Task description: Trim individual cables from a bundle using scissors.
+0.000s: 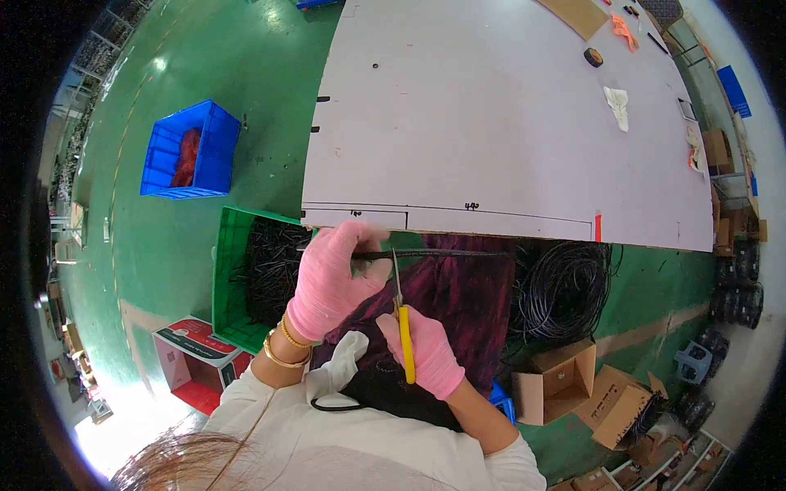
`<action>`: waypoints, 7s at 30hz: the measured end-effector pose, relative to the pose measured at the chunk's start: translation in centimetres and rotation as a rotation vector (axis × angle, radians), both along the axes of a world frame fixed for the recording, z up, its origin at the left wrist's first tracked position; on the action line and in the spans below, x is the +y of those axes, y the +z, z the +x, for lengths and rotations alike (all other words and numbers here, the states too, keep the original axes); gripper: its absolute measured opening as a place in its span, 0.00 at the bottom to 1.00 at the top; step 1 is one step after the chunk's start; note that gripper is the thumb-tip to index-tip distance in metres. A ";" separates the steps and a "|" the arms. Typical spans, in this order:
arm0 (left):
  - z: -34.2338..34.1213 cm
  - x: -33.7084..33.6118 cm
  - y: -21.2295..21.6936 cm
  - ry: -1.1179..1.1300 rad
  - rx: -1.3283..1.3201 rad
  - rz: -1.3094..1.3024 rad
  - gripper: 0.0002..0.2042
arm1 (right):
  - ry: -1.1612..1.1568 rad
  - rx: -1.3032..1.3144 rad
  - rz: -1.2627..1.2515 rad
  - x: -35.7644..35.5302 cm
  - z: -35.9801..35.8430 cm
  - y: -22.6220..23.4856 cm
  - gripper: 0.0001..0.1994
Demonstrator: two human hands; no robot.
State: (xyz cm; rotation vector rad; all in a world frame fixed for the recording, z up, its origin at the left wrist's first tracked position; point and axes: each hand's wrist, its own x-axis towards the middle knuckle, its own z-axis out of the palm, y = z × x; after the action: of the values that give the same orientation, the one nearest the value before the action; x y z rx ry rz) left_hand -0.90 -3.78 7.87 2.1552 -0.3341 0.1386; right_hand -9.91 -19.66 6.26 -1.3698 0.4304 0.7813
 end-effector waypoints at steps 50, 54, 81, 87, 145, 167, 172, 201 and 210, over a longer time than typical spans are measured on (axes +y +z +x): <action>-4.2 18.0 -4.2 0.446 -0.048 0.722 0.19 | 0.403 -1.156 -0.927 -2.2 10.3 3.3 0.18; -3.1 10.3 -2.5 0.168 -0.213 0.342 0.11 | 0.433 -1.150 -0.867 -0.4 12.5 2.1 0.21; 0.7 2.0 -7.1 0.072 -0.411 0.182 0.10 | 0.641 -0.889 -0.885 1.6 14.5 2.8 0.13; 0.7 1.8 -7.2 0.079 -0.423 0.173 0.11 | 0.625 -0.875 -0.862 1.7 14.5 3.1 0.12; 1.4 -0.8 -4.6 0.156 -0.233 0.320 0.12 | 0.848 -0.513 -1.187 -2.6 17.2 3.7 0.24; 2.4 -1.8 -4.6 0.137 -0.230 0.332 0.12 | 0.743 -0.663 -1.093 -4.3 16.0 2.5 0.23; 2.9 -1.4 -3.8 0.025 -0.130 0.329 0.10 | 0.548 -0.809 -0.960 -5.3 13.3 2.1 0.18; 0.4 -1.2 -1.3 0.018 -0.151 0.378 0.08 | 0.073 -0.184 -0.202 -1.2 -0.5 -1.6 0.14; 0.7 -0.9 -1.3 -0.010 -0.161 0.325 0.08 | 0.078 -0.203 -0.252 -0.9 -0.7 -2.0 0.13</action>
State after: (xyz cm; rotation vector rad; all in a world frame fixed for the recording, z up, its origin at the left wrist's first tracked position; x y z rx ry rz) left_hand -0.21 -4.66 6.56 2.4697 -0.4875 0.2689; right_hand -10.57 -20.57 4.26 -1.6930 0.3242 0.6585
